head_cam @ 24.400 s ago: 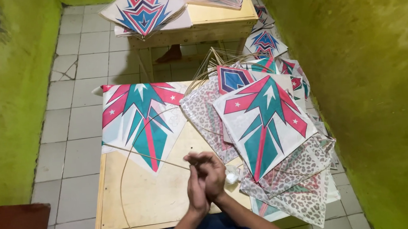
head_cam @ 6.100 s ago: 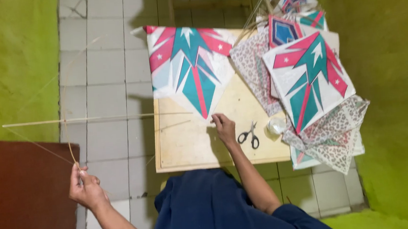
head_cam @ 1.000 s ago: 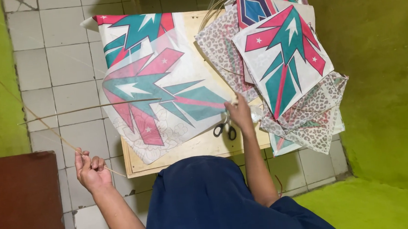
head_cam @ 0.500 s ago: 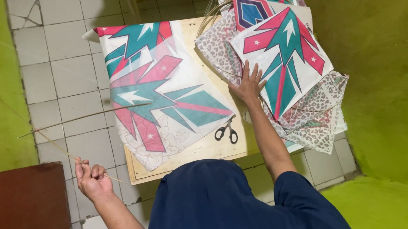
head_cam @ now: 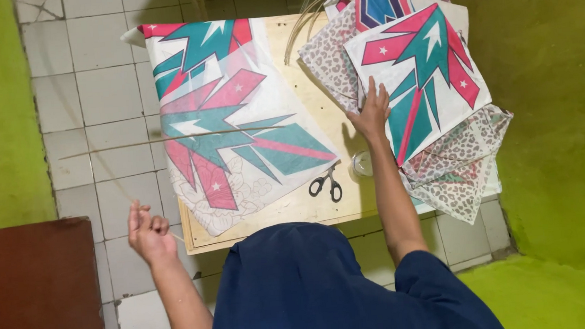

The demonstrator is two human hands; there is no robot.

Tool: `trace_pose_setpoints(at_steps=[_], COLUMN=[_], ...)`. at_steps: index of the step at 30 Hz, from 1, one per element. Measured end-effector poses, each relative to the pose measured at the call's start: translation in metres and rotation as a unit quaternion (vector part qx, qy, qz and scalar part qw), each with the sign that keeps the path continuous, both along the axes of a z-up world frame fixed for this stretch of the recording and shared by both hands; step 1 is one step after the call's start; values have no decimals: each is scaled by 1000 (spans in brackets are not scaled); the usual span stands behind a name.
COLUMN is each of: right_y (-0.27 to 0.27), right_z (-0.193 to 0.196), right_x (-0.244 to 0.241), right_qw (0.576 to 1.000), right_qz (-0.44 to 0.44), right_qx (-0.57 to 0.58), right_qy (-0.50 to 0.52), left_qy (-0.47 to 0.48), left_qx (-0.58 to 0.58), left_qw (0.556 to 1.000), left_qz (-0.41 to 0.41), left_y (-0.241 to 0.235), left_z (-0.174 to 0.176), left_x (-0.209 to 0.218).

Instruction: Assembling kites by gluing paper onto bamboo frames

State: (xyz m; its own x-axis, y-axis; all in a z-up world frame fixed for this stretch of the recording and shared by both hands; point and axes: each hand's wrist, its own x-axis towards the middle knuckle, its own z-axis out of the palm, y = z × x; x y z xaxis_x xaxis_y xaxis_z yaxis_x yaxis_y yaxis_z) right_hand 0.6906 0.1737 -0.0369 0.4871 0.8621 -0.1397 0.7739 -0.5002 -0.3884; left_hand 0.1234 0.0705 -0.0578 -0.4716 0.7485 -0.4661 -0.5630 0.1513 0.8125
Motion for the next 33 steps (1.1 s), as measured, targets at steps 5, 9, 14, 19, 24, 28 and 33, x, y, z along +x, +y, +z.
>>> trace_pose_setpoints(at_steps=[5, 9, 14, 19, 24, 28, 33], right_y=[-24, -41, -32, -42, -37, -28, -21], right_z=[63, 64, -19, -73, -91, -91, -97], right_x=[-60, -106, -156, -152, -155, -155, -152], right_qw=[836, 761, 901, 937, 937, 931, 940], right_qz=[-46, 4, 245, 304, 289, 275, 264], right_qx=[514, 629, 325, 172, 183, 207, 177], right_qy=[188, 157, 148, 4, -71, -120, -122], left_qy=[74, 140, 254, 619, 496, 54, -22], left_qx=[-53, -67, -95, -119, -305, -263, -147], left_qw=[996, 988, 957, 764, 791, 937, 985], left_qz=[10, 8, -99, -143, -187, -223, -83], left_y=[12, 21, 22, 15, 50, 71, 109], left_z=[-18, -23, -54, -91, -68, -26, -108], left_x=[42, 76, 97, 76, 42, 33, 10])
